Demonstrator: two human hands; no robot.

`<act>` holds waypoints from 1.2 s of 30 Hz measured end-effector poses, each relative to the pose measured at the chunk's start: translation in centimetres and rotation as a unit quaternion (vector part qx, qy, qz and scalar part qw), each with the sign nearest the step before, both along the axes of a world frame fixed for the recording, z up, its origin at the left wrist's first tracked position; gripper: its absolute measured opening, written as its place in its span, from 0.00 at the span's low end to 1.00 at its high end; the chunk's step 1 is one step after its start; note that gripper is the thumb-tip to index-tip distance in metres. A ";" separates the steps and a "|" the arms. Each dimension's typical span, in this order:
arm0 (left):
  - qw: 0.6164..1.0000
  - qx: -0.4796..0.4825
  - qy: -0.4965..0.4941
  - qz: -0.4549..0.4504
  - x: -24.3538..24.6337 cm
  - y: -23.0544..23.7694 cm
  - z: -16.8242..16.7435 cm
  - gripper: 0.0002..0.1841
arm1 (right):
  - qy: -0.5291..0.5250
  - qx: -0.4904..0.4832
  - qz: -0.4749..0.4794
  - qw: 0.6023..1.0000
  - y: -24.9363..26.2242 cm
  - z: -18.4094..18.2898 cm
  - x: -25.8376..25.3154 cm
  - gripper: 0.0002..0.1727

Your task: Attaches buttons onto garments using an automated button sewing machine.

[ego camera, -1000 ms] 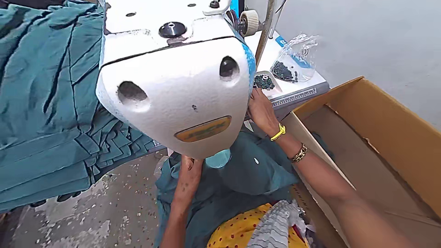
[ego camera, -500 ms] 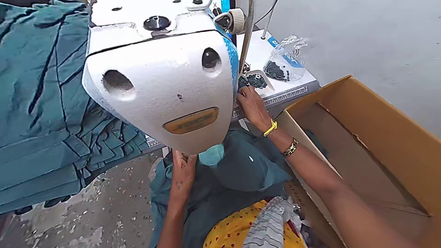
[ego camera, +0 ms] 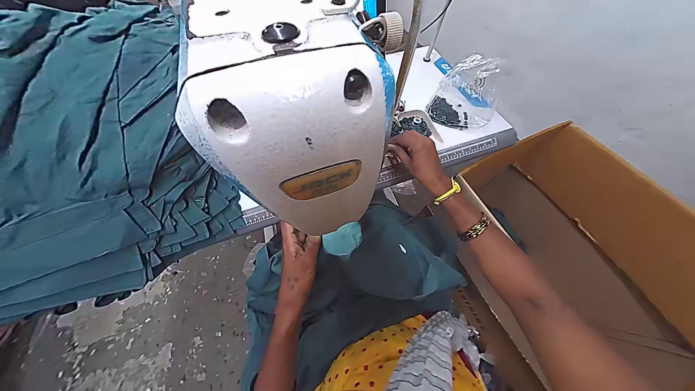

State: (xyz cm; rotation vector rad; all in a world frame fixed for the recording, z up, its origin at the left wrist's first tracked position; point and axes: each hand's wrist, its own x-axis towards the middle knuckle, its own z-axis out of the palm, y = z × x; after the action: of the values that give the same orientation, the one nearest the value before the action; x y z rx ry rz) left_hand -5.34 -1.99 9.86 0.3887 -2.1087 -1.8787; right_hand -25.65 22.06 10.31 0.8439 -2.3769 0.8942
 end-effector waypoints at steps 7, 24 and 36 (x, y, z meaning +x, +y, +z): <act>0.988 -0.155 0.007 0.015 0.7 -0.3 0.0 0.20 | -0.100 -0.051 -0.054 0.992 -0.6 2.9 0.9 0.09; 0.966 -0.239 0.072 -0.066 5.0 -2.3 1.5 0.17 | 0.162 0.010 0.121 0.979 -5.1 4.6 10.3 0.09; 0.886 -0.303 0.205 -0.286 7.5 0.1 2.0 0.12 | 0.243 0.098 0.210 0.942 -7.2 4.2 11.4 0.12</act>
State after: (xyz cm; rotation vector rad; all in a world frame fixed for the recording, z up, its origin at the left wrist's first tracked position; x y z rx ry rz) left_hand 2.15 -1.94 11.88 -0.7744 -2.4799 -1.2313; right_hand -14.24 14.83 14.55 1.4973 -1.8988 0.5109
